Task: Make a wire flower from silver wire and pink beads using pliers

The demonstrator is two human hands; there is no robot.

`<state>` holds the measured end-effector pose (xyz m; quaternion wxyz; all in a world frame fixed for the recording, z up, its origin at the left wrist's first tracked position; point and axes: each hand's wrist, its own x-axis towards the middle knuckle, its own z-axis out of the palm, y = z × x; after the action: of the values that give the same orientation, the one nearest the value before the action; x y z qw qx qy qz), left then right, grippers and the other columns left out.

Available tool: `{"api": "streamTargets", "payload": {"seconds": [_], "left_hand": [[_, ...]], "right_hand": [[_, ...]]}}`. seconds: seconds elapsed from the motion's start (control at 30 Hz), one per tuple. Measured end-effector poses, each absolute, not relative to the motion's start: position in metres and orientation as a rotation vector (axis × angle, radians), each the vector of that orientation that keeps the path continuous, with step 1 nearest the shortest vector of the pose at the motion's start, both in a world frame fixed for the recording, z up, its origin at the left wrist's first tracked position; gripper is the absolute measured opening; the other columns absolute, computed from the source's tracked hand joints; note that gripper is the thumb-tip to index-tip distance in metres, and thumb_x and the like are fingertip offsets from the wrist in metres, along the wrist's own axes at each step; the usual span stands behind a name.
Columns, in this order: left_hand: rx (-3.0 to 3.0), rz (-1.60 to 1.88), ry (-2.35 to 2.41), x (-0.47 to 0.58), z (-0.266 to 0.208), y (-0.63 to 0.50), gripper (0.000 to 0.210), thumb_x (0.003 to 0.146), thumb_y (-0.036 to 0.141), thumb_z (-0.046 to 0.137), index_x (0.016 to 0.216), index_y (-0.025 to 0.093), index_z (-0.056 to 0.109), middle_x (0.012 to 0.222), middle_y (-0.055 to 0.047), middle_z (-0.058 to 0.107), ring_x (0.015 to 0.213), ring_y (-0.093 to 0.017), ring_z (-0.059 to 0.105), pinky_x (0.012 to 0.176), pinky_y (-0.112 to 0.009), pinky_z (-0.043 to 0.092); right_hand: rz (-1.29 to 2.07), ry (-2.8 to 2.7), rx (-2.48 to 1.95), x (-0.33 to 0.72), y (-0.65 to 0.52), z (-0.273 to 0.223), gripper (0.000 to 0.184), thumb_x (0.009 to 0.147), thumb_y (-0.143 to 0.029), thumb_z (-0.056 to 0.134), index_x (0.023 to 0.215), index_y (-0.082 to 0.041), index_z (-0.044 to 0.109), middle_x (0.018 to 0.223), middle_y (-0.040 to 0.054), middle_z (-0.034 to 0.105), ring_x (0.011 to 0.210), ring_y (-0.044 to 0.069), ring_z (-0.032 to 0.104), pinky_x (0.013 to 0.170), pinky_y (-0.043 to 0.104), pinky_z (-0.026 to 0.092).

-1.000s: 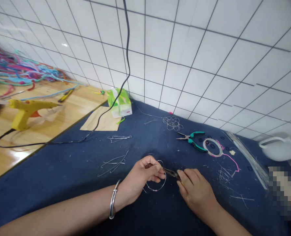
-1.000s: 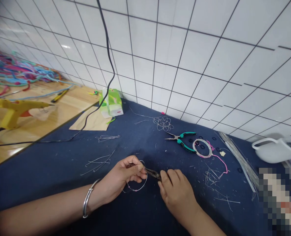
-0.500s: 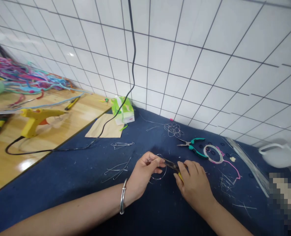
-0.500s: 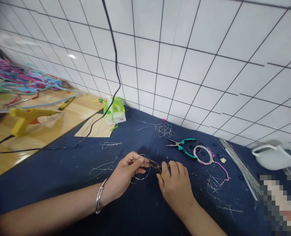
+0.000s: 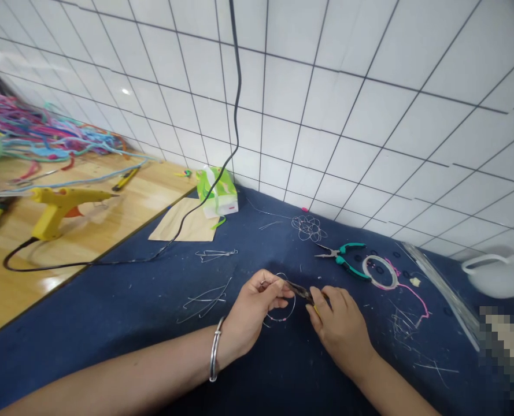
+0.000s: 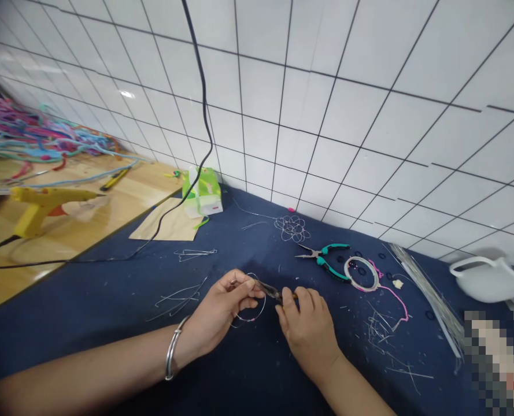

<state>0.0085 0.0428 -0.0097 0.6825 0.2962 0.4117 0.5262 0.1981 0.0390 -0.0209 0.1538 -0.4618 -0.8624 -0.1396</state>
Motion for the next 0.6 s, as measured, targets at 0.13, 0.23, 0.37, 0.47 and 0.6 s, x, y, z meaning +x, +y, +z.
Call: {"api": "streamTargets", "payload": {"seconds": [0.13,0.23,0.37,0.47,0.6], "left_hand": [[0.675,1.148,0.914,0.006,-0.012,0.044,0.015,0.08,0.028,0.057,0.078,0.015,0.051,0.081,-0.004,0.062,0.079,-0.014,0.061,0.065,-0.024,0.046],[0.678,1.13,0.915,0.004,-0.014,0.044,0.016,0.08,0.03,0.056,0.079,0.015,0.051,0.086,-0.005,0.062,0.082,-0.015,0.061,0.067,-0.025,0.046],[0.762,1.042,0.916,0.002,-0.016,0.044,0.015,0.081,0.029,0.055,0.08,0.015,0.051,0.089,-0.007,0.063,0.082,-0.017,0.062,0.067,-0.027,0.047],[0.819,0.95,0.903,0.003,-0.016,0.043,0.013,0.081,0.027,0.054,0.08,0.014,0.051,0.085,-0.006,0.064,0.079,-0.018,0.063,0.064,-0.027,0.047],[0.869,0.883,0.907,0.008,-0.014,0.041,0.012,0.08,0.025,0.054,0.077,0.014,0.051,0.08,-0.005,0.064,0.074,-0.017,0.063,0.06,-0.026,0.046]], "right_hand": [[-0.212,-2.472,-1.325,0.2,0.04,-0.023,0.028,0.086,-0.026,0.045,0.109,-0.014,0.054,0.092,0.0106,0.052,0.084,0.02,0.049,0.073,0.036,0.044],[-0.148,-2.427,-1.357,0.203,0.042,-0.024,0.03,0.086,-0.028,0.044,0.111,-0.013,0.053,0.097,0.0114,0.051,0.088,0.021,0.049,0.076,0.037,0.043],[-0.201,-2.366,-1.473,0.206,0.045,-0.021,0.034,0.083,-0.031,0.047,0.111,-0.013,0.054,0.101,0.0131,0.052,0.098,0.025,0.046,0.081,0.044,0.04],[-0.112,-2.37,-1.489,0.204,0.045,-0.014,0.035,0.08,-0.034,0.052,0.11,-0.016,0.055,0.107,0.0127,0.052,0.106,0.029,0.041,0.087,0.048,0.035],[0.297,-2.297,-1.361,0.198,0.043,-0.005,0.029,0.082,-0.032,0.05,0.108,-0.02,0.055,0.097,0.0077,0.056,0.092,0.021,0.049,0.083,0.038,0.039]]}}
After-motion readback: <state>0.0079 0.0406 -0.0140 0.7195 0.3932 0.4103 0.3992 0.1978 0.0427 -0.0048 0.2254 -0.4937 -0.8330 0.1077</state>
